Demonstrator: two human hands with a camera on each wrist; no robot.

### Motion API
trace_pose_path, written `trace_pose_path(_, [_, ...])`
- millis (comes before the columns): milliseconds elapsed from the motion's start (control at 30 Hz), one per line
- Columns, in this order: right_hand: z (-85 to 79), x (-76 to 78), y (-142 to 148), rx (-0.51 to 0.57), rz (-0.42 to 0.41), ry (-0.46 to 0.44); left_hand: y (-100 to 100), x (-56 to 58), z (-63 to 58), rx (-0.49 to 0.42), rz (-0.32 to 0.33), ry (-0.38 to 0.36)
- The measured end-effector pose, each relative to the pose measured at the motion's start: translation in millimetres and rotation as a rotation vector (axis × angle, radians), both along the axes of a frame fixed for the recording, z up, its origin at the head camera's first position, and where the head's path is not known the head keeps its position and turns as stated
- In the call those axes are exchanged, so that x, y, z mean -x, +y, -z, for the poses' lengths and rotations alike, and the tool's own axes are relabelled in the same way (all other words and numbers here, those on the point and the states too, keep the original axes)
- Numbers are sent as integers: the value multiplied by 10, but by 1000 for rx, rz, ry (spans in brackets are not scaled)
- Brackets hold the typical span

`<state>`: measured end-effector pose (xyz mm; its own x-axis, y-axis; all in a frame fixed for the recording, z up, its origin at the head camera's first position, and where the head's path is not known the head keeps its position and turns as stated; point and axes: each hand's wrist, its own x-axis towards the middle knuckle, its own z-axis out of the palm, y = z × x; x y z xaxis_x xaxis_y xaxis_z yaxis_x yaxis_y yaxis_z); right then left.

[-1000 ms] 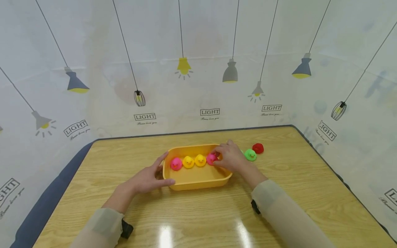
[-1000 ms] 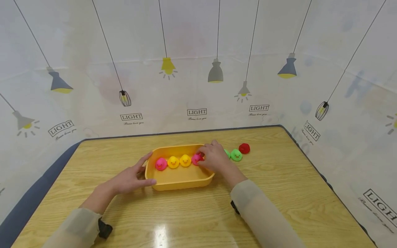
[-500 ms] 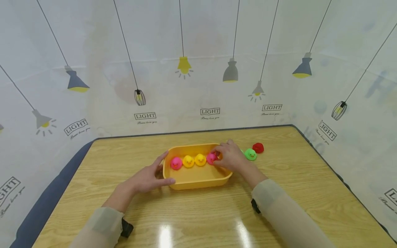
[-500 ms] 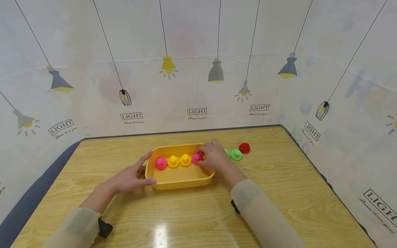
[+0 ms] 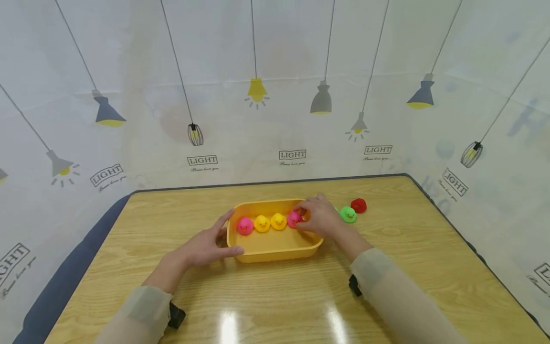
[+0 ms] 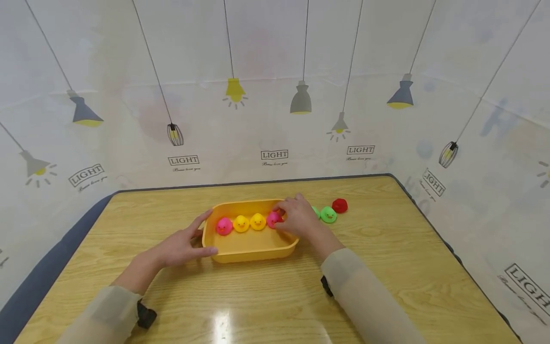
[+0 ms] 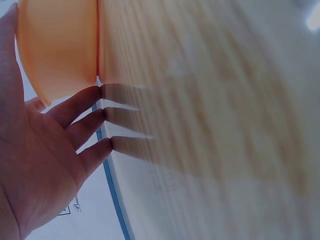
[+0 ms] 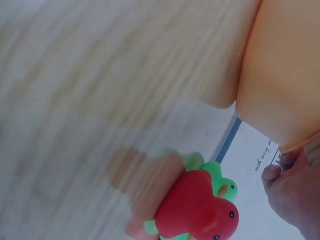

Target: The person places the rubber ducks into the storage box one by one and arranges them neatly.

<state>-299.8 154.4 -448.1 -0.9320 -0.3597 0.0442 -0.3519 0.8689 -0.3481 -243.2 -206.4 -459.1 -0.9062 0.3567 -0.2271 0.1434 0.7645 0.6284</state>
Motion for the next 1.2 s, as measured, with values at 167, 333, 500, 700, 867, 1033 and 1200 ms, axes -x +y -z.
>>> trace_pose_path(167, [-10,-3,55,115,-20,-30,1,-7,-5,0,1,0])
trace_pose_path(333, [-82,-42,155,259,-40,-60,6,-16,-7,1,-3,1])
trace_pose_path(500, [-231,-171,294,363,-54,-57,8,-18,-6,4,-11,-4])
trace_pose_path(700, [-332,-355,575,370,-38,-51,8,-24,-11,1,-9,-3])
trace_pose_path(867, [-325,-474,848,367,-16,-64,6,-29,-9,1,-9,0])
trace_pose_path(1033, [-304,-611,1100,385,-37,-72,1,-27,2,-9,-9,2])
trace_pose_path(1200, [-259,-730,1328,378,-33,-72,4,-21,0,-17,-5,3])
